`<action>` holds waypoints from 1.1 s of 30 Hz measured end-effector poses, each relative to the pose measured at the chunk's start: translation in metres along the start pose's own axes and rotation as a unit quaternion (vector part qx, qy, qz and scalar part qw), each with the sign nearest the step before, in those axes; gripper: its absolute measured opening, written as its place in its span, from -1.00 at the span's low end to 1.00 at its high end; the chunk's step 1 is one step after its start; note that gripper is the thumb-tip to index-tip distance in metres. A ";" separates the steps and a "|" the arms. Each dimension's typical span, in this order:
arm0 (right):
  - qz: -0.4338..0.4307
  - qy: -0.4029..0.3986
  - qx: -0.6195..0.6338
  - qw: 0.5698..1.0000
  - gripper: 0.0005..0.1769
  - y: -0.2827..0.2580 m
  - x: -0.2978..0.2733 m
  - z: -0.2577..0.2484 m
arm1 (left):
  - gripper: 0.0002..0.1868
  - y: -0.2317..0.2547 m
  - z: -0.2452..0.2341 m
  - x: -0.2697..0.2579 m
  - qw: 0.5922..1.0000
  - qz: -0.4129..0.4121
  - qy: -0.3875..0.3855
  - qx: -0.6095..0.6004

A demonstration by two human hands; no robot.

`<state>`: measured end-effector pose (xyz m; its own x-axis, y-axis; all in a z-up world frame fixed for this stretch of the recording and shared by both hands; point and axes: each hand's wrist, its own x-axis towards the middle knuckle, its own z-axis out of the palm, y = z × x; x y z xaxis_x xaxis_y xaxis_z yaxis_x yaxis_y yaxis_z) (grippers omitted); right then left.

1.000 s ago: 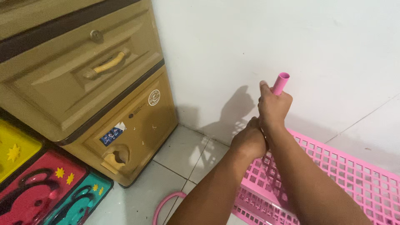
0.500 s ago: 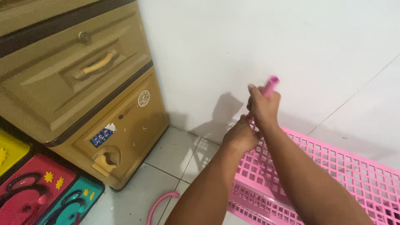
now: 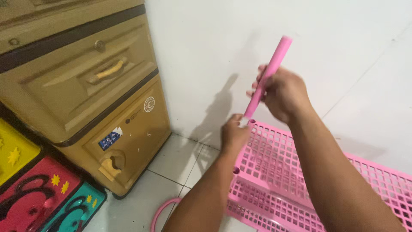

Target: The person disassembles a pink plastic three-tier shelf by hand. They remove the curved handles, then detach the top shelf and vertical support poles one by one, placing the parts on the floor.

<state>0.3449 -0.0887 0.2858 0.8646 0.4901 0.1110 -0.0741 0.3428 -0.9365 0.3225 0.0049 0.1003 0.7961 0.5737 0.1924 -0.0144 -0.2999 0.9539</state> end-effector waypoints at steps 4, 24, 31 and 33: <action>0.044 -0.006 -0.068 0.997 -0.68 0.023 -0.069 -0.023 | -0.70 -0.007 -0.041 -0.037 0.966 -0.033 -0.001 -0.256; 0.096 0.064 0.118 0.986 -0.77 0.182 -0.464 -0.028 | -0.81 -0.011 -0.159 -0.389 0.847 -0.080 -0.089 -0.517; 0.165 0.063 0.016 0.984 -0.82 0.222 -0.510 -0.020 | -0.83 -0.051 -0.187 -0.450 0.860 -0.098 -0.012 -0.500; 0.206 0.047 -0.041 0.976 -0.80 0.250 -0.521 -0.018 | -0.82 -0.076 -0.192 -0.472 0.871 -0.146 0.035 -0.467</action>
<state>-0.1150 -0.2729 -0.0120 0.8116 0.4957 -0.3092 -0.3894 0.0646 -0.9188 -0.1683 -0.0964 -0.0187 0.8095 0.5772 -0.1072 -0.3308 0.5992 0.7291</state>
